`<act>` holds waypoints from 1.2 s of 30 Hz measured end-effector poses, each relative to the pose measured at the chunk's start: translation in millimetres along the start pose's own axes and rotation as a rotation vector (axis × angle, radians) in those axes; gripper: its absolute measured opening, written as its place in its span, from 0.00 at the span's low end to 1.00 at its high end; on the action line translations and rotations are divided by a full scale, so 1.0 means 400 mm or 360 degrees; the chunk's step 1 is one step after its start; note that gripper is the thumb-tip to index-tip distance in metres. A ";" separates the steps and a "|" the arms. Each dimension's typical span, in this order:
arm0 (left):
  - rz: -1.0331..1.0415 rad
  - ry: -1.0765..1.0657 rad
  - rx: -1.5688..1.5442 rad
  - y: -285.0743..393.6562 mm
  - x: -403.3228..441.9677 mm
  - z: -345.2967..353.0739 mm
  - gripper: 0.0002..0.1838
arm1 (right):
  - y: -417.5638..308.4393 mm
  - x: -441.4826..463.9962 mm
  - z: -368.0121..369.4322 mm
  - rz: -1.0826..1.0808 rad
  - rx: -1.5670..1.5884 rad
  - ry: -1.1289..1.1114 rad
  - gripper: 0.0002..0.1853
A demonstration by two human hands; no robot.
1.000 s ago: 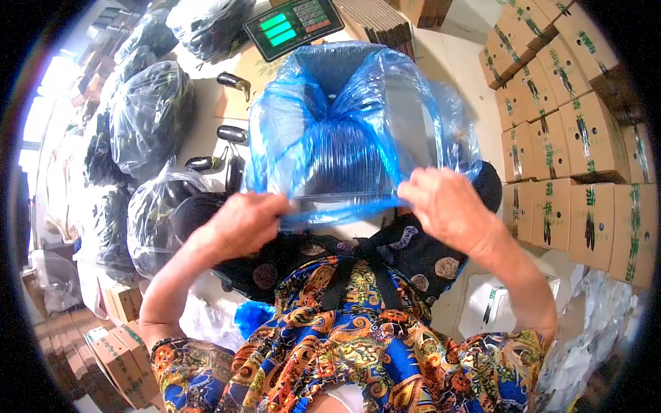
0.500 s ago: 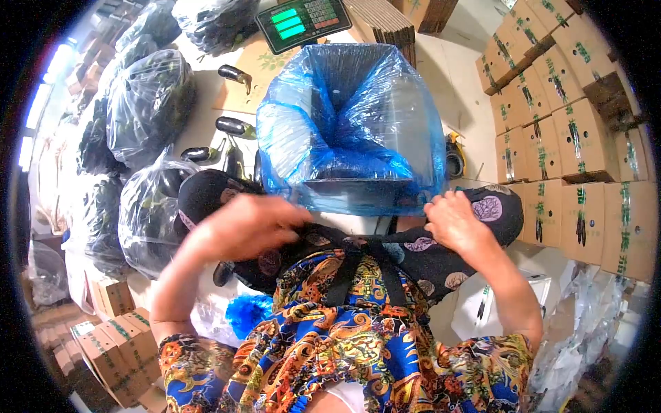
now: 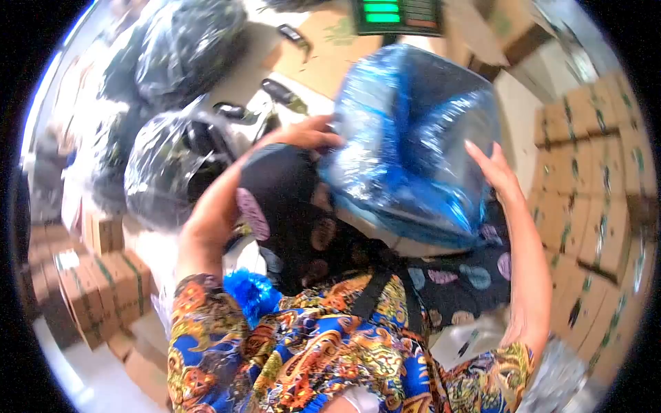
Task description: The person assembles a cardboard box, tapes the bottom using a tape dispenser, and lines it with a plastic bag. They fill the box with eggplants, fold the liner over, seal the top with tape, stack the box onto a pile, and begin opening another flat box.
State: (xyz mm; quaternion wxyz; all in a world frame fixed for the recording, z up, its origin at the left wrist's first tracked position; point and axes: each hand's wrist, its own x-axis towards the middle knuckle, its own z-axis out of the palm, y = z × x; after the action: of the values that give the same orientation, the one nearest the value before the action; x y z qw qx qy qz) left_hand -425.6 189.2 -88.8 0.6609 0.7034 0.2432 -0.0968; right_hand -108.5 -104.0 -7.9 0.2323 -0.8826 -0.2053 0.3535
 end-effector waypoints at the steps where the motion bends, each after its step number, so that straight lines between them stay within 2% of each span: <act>1: 0.0024 0.0133 -0.0098 -0.009 -0.008 0.031 0.43 | -0.007 0.026 -0.008 -0.0035 -0.0086 -0.0047 0.63; 3: 0.0182 0.0043 -0.0143 0.008 -0.024 0.031 0.38 | 0.029 0.043 0.055 -0.0207 -0.0461 0.0066 0.56; 5: 0.0292 -0.0150 -0.0663 0.030 -0.080 0.034 0.36 | 0.128 0.101 0.075 -0.0394 0.0080 -0.0299 0.48; 6: 0.0207 -0.0026 -0.0617 -0.066 -0.055 0.022 0.33 | 0.097 0.065 0.083 -0.0274 0.0088 -0.0337 0.44; 7: 0.0090 0.0033 -0.0710 -0.044 -0.124 -0.009 0.27 | 0.057 0.007 0.084 -0.0142 0.0107 -0.0364 0.41; 9: 0.0102 0.0568 -0.1183 -0.148 -0.178 -0.040 0.23 | 0.064 -0.044 0.067 -0.0095 -0.0030 -0.0389 0.41; 11: 0.0034 0.1168 -0.1102 -0.239 -0.253 -0.070 0.22 | 0.067 -0.074 0.029 -0.0015 -0.0273 -0.0364 0.40; 12: -0.0016 0.1262 -0.1117 -0.280 -0.292 -0.078 0.22 | 0.061 -0.078 0.006 0.0039 -0.0432 -0.0333 0.40; 13: -0.0070 0.1355 -0.1129 -0.323 -0.332 -0.075 0.22 | 0.029 -0.083 -0.028 0.0061 -0.0810 -0.0323 0.40; 14: -0.0132 0.1358 -0.0943 -0.375 -0.360 -0.065 0.21 | 0.014 -0.096 -0.072 -0.0152 -0.1272 -0.0234 0.31; 16: -0.0235 0.1345 -0.0645 -0.454 -0.391 -0.027 0.21 | -0.169 -0.187 -0.100 -0.0183 -0.1971 -0.0199 0.23; 19: -0.0221 0.1613 -0.0105 -0.444 -0.371 0.061 0.26 | -0.309 -0.262 -0.074 -0.0206 -0.0926 -0.0307 0.18; 20: -0.0080 0.1593 0.0085 -0.470 -0.349 0.080 0.32 | -0.380 -0.266 -0.035 -0.0181 -0.0835 -0.0474 0.15; 21: -0.0037 0.1583 0.0487 -0.471 -0.323 0.096 0.38 | -0.405 -0.242 0.006 -0.0336 -0.0813 -0.0613 0.15; 22: -0.0195 0.1572 0.0551 -0.456 -0.298 0.118 0.41 | -0.400 -0.209 0.041 -0.0492 -0.0786 -0.0740 0.15; 23: -0.0351 0.1541 0.0604 -0.444 -0.269 0.133 0.44 | -0.361 -0.131 0.072 -0.0606 -0.0844 -0.0852 0.18; 24: -0.0420 0.1513 0.0531 -0.461 -0.243 0.128 0.47 | -0.187 -0.003 0.101 -0.0941 -0.0933 -0.0608 0.20; 25: -0.0334 0.1577 0.0511 -0.457 -0.234 0.129 0.45 | -0.198 0.056 0.141 -0.0638 -0.1382 -0.0877 0.23; 26: -0.0364 0.1456 0.0284 -0.430 -0.233 0.106 0.43 | -0.048 0.173 0.165 -0.0606 -0.1760 -0.0871 0.23; 27: -0.0439 0.1430 0.0019 -0.424 -0.238 0.102 0.42 | 0.067 0.238 0.155 -0.0593 -0.1576 -0.0798 0.21; 28: -0.0457 0.1467 0.0016 -0.391 -0.257 0.102 0.44 | 0.179 0.301 0.145 -0.0588 -0.1388 -0.0729 0.19; 29: -0.0394 0.1474 -0.0169 -0.349 -0.272 0.099 0.45 | 0.168 0.286 0.143 -0.0612 -0.1314 -0.0687 0.19; 30: -0.0188 0.1480 -0.0157 -0.352 -0.281 0.087 0.45 | 0.139 0.260 0.159 -0.0643 -0.1245 -0.0653 0.18; 31: -0.0114 0.1470 -0.0376 -0.266 -0.289 0.067 0.44 | 0.103 0.229 0.188 -0.0677 -0.1169 -0.0627 0.17; 33: 0.0124 0.1390 -0.0414 -0.137 -0.286 0.017 0.47 | 0.056 0.213 0.217 -0.0779 -0.1023 -0.0573 0.16; 34: 0.0303 0.1336 -0.0412 -0.063 -0.274 -0.002 0.48 | 0.068 0.255 0.200 -0.0882 -0.1289 -0.0652 0.15; 35: 0.0477 0.1286 -0.0409 0.011 -0.256 -0.016 0.49 | -0.027 0.220 0.170 -0.0897 -0.1519 -0.0716 0.14; 36: 0.0801 0.1194 -0.0245 0.073 -0.232 -0.034 0.47 | -0.130 0.180 0.139 -0.0924 -0.1745 -0.0785 0.13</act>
State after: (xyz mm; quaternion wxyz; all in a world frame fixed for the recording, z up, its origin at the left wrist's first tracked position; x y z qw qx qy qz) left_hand -494.3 182.6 -18.9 0.5805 0.6758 0.2937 0.3465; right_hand -110.8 -9.3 -52.9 -0.2180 -0.6750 -0.6318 0.3126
